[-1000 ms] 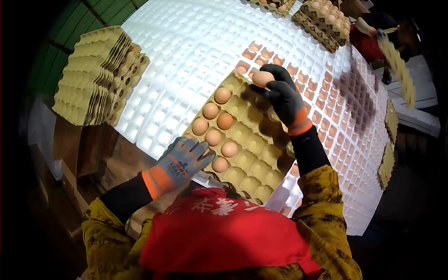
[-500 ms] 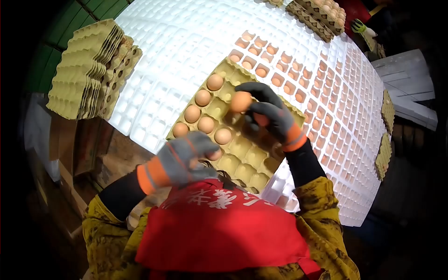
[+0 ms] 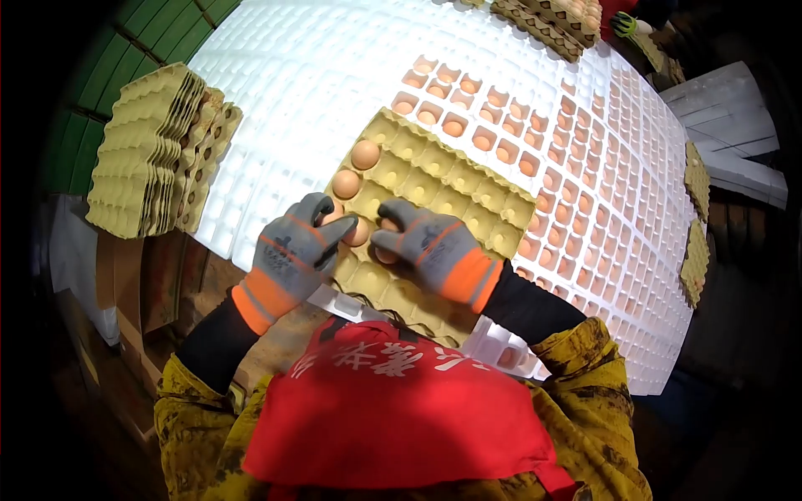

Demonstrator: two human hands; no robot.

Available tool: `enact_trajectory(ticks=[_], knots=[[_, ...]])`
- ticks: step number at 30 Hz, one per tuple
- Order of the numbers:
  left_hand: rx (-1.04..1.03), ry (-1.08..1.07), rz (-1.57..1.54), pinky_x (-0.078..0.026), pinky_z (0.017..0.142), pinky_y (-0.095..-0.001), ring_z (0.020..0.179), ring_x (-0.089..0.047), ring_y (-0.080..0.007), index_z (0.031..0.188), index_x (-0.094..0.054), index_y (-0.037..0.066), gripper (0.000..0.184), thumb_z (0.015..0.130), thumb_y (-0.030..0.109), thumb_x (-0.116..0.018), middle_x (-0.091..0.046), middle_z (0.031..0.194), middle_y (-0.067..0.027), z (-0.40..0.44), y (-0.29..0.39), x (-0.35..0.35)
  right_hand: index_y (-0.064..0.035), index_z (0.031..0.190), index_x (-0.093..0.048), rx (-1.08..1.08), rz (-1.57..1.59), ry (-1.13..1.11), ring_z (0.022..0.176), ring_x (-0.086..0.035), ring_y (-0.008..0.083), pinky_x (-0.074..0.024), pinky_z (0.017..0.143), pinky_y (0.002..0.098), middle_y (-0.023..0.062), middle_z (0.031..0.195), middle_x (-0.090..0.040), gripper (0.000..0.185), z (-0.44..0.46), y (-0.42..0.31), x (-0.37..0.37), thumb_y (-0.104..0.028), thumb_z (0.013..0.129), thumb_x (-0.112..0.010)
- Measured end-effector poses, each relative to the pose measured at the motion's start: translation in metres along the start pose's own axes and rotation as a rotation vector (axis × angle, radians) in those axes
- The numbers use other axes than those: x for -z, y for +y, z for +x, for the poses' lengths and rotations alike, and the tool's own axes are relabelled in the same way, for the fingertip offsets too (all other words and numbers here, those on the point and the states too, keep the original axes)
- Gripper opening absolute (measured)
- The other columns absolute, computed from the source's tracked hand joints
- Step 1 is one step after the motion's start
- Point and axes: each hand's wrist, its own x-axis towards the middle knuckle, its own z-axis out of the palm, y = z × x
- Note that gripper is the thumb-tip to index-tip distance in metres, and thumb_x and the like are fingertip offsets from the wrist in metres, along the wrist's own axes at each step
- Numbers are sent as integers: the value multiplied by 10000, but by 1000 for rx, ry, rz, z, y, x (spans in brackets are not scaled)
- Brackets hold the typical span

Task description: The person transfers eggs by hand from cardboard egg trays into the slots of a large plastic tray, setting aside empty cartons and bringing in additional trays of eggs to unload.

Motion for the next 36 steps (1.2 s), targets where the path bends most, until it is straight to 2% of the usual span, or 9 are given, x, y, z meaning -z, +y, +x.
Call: enact_trajectory(ticks=[1,6,12,16,18,21,24,28,36], knots=[[1,-57,31,-553,755,-415,938,-647,-325,1238,-667,192,509,739,153,-757,-597,1198,-131,5,1,-1,-192,1138,-626,-48,150,158,917,-665,354,-555,786,433,121,1268,-541,392,-8,2,5,-198,770,-764],[-13,-285,140,-549,755,-416,934,-633,-324,1193,-642,178,473,742,246,-770,-508,1389,-160,27,8,-8,-82,1153,-628,-252,626,454,1101,-598,238,-495,979,364,114,1264,-546,517,-45,50,37,-121,688,-850],[-170,-446,243,-553,715,-403,916,-630,-295,1165,-645,182,443,735,180,-752,-516,1376,-146,52,-4,-5,-50,1212,-596,-589,899,736,1095,-617,188,-548,924,352,79,1232,-614,555,-83,125,67,-49,707,-826],[-257,-415,-189,-586,790,-427,994,-678,-364,1181,-647,171,540,684,243,-847,-578,1305,-191,102,-2,42,-64,1161,-634,-534,462,702,1044,-635,210,-535,920,362,86,1172,-615,492,-84,191,44,-115,719,-845],[-272,-170,-285,-586,833,-430,1024,-680,-405,1186,-639,151,603,648,259,-890,-588,1297,-220,144,-6,39,-99,1128,-651,-526,338,592,1028,-637,267,-536,894,381,88,1189,-586,451,-73,217,27,-170,730,-850],[-419,14,-200,-588,792,-394,963,-703,-344,1126,-644,126,501,677,174,-861,-597,1295,-174,241,-23,-7,-150,1158,-639,-476,203,443,1035,-656,307,-538,877,419,88,1272,-550,426,-45,244,7,-268,779,-795],[-368,-362,-145,-536,833,-398,936,-667,-292,1102,-660,123,466,700,262,-852,-601,1174,-94,309,-43,-85,-200,1244,-609,-448,-52,164,1036,-667,324,-544,852,432,87,1384,-508,439,-23,247,5,-294,832,-728],[-364,-683,99,-524,838,-399,964,-657,-278,1163,-674,143,526,719,365,-847,-577,1159,-89,320,-30,-130,-206,1259,-628,-386,-53,91,990,-674,323,-547,821,436,71,1415,-498,396,-21,249,-6,-305,881,-695],[-474,-777,-162,-513,814,-364,896,-637,-250,1131,-725,120,332,817,219,-763,-656,1043,-51,315,-78,-137,-191,1207,-724,-500,508,273,1096,-678,293,-554,911,373,103,1430,-579,323,-55,248,-18,-174,900,-625]])
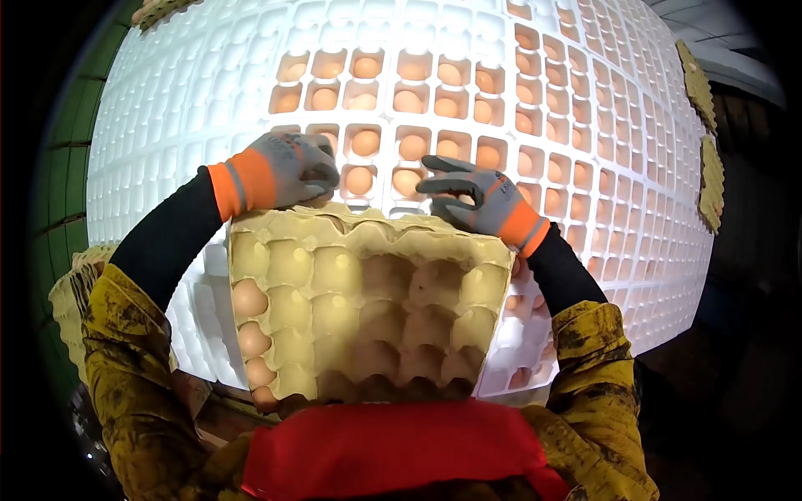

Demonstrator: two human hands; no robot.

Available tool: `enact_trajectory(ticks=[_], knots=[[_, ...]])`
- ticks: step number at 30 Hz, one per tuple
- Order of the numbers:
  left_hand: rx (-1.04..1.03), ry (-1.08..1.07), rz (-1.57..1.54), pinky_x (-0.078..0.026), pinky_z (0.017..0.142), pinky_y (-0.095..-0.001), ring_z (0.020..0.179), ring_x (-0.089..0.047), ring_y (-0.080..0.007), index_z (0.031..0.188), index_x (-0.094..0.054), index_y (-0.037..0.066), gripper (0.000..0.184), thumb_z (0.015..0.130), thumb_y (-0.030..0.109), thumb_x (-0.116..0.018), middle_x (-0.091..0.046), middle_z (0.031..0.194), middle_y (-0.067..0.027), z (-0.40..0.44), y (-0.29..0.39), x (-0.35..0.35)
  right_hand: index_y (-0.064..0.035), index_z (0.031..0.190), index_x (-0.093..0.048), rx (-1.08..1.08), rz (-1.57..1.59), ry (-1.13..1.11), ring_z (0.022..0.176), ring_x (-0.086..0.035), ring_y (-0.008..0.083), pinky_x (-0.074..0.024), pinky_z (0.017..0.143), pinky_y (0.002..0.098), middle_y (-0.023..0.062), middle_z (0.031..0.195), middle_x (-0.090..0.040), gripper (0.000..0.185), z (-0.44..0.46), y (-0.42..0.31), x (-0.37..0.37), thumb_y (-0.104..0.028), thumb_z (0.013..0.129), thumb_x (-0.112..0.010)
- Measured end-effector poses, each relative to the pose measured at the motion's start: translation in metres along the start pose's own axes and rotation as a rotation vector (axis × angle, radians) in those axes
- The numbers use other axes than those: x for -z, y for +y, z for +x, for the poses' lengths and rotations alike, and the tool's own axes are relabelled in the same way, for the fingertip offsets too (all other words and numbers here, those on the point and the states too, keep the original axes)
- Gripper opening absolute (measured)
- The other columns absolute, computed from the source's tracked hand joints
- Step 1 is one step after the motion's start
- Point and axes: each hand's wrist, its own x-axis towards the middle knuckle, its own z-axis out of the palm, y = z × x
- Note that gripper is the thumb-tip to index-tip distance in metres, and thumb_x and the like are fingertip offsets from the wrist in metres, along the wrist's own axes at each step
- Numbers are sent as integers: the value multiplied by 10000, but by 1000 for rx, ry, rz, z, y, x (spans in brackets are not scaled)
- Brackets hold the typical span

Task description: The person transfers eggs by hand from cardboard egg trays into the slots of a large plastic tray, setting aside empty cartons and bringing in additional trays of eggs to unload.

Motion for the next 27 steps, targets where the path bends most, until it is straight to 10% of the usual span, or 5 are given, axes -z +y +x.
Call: enact_trajectory(ticks=[8,11,18,24,27], knots=[[180,464,-905,-468,960,-311,1063,-597,-150,1216,-646,41,276,964,149,-608,-664,1128,-50,-39,-53,-31,-101,1257,-675,-3,134,359,1159,-610,254,-476,1004,380,112,1294,-652,385,-19,6,8,-55,876,-663],[18,407,-921,-358,1140,-349,1315,-504,-213,1263,-631,34,298,998,147,-554,-619,1296,-100,-44,-52,-51,-103,1316,-621,269,-347,323,1258,-537,361,-414,1101,428,142,1329,-618,437,-22,32,-6,-10,889,-602],[279,812,-818,-415,1103,-353,1237,-580,-199,1337,-606,2,369,1061,214,-485,-657,1296,-100,-107,-20,-44,-12,1319,-611,-58,141,687,1109,-651,167,-525,937,311,87,1267,-665,340,-56,-1,15,-20,982,-575],[436,866,-937,-498,993,-320,1106,-641,-169,1350,-581,-29,352,1059,150,-496,-674,1256,-109,-209,72,-75,-84,1164,-700,365,41,302,909,-672,258,-551,807,340,118,1063,-694,321,-30,-153,-10,-45,847,-730],[519,871,-818,-504,908,-301,1008,-614,-142,1313,-596,5,334,997,112,-582,-646,1186,-67,-246,128,-98,-150,1267,-639,684,-267,50,1111,-599,281,-484,972,379,66,1222,-643,417,6,-190,-56,-146,852,-679]])
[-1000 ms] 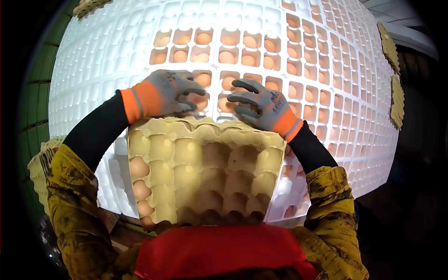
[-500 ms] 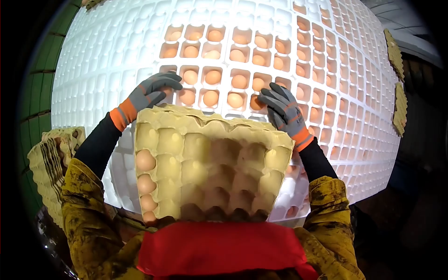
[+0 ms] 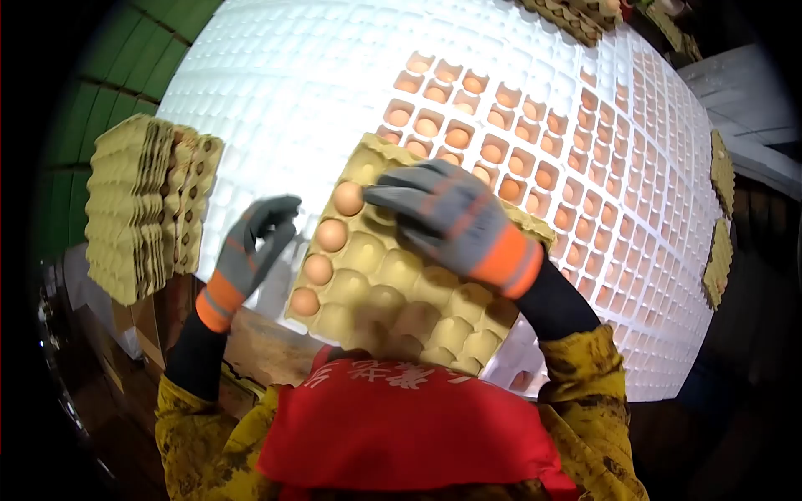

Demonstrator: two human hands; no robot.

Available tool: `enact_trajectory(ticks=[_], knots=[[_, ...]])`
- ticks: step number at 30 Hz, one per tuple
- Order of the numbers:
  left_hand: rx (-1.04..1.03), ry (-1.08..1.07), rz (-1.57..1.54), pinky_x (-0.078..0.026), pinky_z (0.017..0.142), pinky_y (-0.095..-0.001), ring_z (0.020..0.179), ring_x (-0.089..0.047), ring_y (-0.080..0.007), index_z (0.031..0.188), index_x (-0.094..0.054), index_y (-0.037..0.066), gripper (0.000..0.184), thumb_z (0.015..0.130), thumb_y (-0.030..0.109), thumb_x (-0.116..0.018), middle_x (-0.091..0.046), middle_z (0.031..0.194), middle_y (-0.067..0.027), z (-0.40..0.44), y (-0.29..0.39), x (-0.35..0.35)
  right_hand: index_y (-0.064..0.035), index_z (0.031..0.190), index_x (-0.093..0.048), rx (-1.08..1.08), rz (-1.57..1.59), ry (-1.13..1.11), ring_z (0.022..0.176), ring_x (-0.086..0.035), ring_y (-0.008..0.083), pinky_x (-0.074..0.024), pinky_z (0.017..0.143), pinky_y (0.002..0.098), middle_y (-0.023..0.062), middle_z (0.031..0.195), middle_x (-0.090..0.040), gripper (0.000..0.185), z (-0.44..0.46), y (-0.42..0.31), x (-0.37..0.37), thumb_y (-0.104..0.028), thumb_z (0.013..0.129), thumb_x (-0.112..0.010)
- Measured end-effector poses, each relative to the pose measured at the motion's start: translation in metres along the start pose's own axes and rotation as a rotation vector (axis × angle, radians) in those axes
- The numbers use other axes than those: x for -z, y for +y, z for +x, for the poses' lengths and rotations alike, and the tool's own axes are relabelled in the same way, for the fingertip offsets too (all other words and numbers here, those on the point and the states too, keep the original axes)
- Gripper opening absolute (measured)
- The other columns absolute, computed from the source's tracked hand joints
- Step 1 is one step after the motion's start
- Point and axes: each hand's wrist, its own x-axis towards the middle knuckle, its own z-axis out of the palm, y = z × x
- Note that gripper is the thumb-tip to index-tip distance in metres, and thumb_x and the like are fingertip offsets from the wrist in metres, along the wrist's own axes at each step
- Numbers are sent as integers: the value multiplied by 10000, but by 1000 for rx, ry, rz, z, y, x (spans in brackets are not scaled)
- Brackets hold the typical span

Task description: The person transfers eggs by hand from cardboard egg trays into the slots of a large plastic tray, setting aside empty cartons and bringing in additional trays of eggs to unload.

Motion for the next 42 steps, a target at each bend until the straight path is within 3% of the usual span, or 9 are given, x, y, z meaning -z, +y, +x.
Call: enact_trajectory(ticks=[7,12,13,17,20,26,28,37,42], knots=[[-168,235,621,-515,808,-402,916,-623,-316,1233,-597,46,555,770,236,-835,-631,1030,-151,-108,6,-44,-144,1240,-636,297,23,-191,1195,-566,266,-442,1014,403,61,1278,-591,367,50,18,-46,-105,875,-620],[-67,290,721,-511,786,-405,885,-624,-328,1077,-628,50,436,759,267,-833,-634,982,-152,-104,-9,-55,-16,1254,-601,-627,1420,177,1081,-616,232,-505,941,353,79,1093,-641,414,34,-15,-24,-174,872,-624],[-88,310,639,-511,776,-386,866,-623,-302,1070,-631,49,410,768,248,-824,-634,964,-140,-104,-11,-52,-42,1257,-613,-804,1386,-48,1074,-631,251,-515,946,365,82,1138,-637,396,39,-19,-19,-196,894,-641],[52,331,-107,-497,769,-275,846,-587,-117,1143,-626,25,353,824,126,-737,-617,968,-46,-111,-24,-38,-156,1218,-665,190,-101,-228,975,-641,301,-534,870,386,100,1188,-641,446,45,-37,-54,-221,786,-753],[50,545,-1128,-550,811,-305,875,-643,-170,1227,-576,0,295,959,122,-563,-599,1087,-108,-96,-19,-37,-157,1232,-660,169,-301,-320,977,-644,307,-543,843,400,89,1210,-642,460,42,-39,-70,-206,784,-753],[-45,101,-14,-530,763,-284,888,-637,-174,1248,-619,57,389,866,109,-672,-628,1199,-113,-76,4,-22,-42,1292,-596,-639,970,113,963,-653,213,-540,834,316,76,1149,-660,425,-12,-42,6,-225,911,-635],[-480,117,753,-541,754,-374,891,-670,-307,1221,-645,125,452,776,78,-710,-640,1177,-146,-63,10,-42,-19,1346,-554,-760,1236,368,950,-655,206,-541,826,318,108,1146,-652,476,-56,-25,33,-243,929,-607],[-545,-153,838,-525,752,-411,888,-648,-350,1027,-627,75,344,707,4,-732,-636,1022,-117,-27,29,-35,-52,1290,-623,-1167,626,889,906,-661,171,-594,716,315,60,1111,-672,446,-268,19,26,-158,878,-756],[-279,-149,482,-472,686,-277,735,-544,-125,1110,-632,27,361,761,-58,-660,-615,955,-37,-11,51,-35,-63,1169,-651,-969,46,848,990,-661,304,-538,857,397,126,1094,-676,413,-249,33,-21,-215,812,-791]])
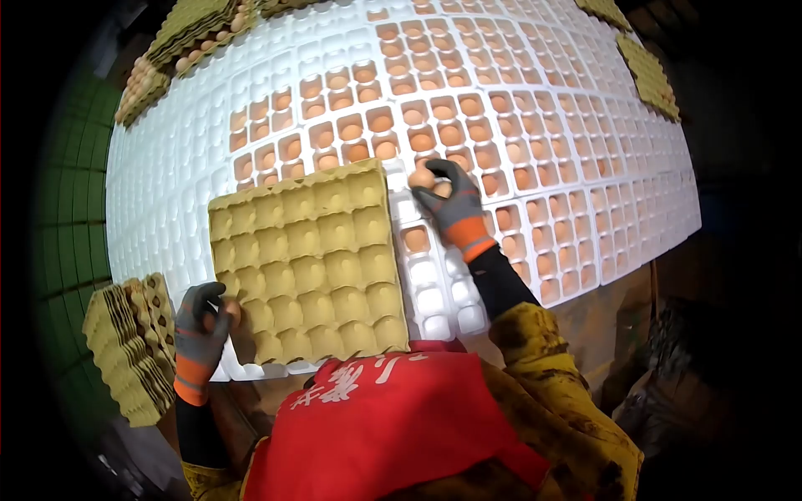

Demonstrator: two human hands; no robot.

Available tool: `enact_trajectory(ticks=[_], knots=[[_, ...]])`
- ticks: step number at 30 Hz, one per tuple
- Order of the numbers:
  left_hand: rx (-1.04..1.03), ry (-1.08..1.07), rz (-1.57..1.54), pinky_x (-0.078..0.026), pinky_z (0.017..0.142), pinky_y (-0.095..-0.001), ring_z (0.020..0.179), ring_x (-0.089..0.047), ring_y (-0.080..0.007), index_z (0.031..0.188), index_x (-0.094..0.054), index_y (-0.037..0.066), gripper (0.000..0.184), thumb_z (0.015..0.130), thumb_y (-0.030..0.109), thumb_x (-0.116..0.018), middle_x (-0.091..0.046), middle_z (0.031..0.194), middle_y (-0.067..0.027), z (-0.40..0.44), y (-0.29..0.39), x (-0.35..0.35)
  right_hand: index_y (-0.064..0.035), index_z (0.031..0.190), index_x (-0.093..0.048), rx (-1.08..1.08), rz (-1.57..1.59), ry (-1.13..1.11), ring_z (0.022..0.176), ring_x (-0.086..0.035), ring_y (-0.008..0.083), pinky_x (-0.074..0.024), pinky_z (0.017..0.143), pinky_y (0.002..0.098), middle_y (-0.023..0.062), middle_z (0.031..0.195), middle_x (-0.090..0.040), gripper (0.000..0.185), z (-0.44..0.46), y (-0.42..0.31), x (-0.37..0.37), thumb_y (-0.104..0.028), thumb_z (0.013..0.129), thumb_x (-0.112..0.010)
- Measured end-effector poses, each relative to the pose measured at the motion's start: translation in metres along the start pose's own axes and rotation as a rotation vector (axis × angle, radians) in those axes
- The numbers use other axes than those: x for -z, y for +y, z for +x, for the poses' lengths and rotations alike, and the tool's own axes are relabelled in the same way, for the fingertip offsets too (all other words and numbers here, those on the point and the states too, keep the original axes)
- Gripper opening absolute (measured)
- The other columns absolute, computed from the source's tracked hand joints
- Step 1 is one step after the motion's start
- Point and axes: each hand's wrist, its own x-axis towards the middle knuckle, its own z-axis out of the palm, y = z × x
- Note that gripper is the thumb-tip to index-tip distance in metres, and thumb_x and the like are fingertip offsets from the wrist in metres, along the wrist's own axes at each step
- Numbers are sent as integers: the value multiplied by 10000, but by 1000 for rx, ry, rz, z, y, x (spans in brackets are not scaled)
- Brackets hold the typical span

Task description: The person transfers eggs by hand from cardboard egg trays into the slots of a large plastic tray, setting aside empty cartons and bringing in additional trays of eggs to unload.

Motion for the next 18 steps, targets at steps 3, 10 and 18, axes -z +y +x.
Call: enact_trajectory(ticks=[3,10,18], knots=[[1,-62,50,-490,743,-307,787,-589,-184,1101,-637,23,289,819,-39,-649,-616,933,-65,15,13,-1,-128,1170,-638,104,-300,-74,1060,-636,344,-519,903,442,131,1130,-659,375,20,0,-32,-257,832,-737],[-60,26,168,-498,840,-367,948,-602,-302,1170,-642,29,347,828,10,-695,-594,1101,-148,-14,-4,-19,-150,1406,-518,188,-104,-100,1288,-509,351,-388,1097,477,135,1387,-544,495,-4,5,-45,-209,920,-594],[-248,-78,345,-503,946,-444,1149,-580,-413,1322,-574,35,569,766,-51,-659,-574,1261,-211,-30,-15,-12,7,1410,-515,-7,394,119,1205,-604,245,-473,1019,333,162,1304,-629,394,-25,-6,-11,-99,1032,-497]])
